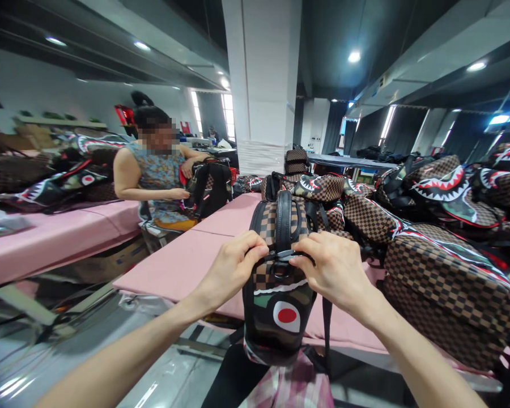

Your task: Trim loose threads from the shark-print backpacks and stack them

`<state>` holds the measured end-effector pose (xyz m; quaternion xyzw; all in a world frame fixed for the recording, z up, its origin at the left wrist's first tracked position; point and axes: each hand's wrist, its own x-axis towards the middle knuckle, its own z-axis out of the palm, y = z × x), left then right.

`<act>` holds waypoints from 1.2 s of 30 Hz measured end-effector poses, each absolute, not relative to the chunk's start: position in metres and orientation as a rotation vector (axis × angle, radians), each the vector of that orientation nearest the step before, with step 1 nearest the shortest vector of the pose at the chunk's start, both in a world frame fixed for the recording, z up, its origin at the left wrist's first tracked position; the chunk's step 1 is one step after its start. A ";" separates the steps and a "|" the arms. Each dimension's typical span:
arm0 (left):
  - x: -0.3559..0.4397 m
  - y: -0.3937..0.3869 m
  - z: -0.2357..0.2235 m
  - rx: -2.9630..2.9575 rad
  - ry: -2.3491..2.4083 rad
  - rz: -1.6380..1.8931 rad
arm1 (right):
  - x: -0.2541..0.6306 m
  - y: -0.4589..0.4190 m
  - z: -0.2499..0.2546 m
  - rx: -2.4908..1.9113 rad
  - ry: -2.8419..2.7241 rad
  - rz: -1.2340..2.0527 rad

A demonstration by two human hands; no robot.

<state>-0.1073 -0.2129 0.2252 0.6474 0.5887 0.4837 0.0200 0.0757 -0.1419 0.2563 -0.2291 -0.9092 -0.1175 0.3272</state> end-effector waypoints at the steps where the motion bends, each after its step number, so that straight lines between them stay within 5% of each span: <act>1: -0.107 -0.213 0.225 1.998 1.822 1.498 | 0.076 -0.141 0.258 -0.613 -2.388 -0.325; 18: -0.111 -0.217 0.232 1.937 1.749 1.498 | 0.079 -0.131 0.264 -0.611 -2.476 -0.148; 31: -0.113 -0.217 0.237 1.769 1.657 1.520 | 0.068 -0.133 0.272 -0.576 -2.528 -0.365; 36: -0.168 -0.222 0.261 1.880 1.340 1.114 | 0.076 -0.126 0.265 -0.584 -2.485 -0.142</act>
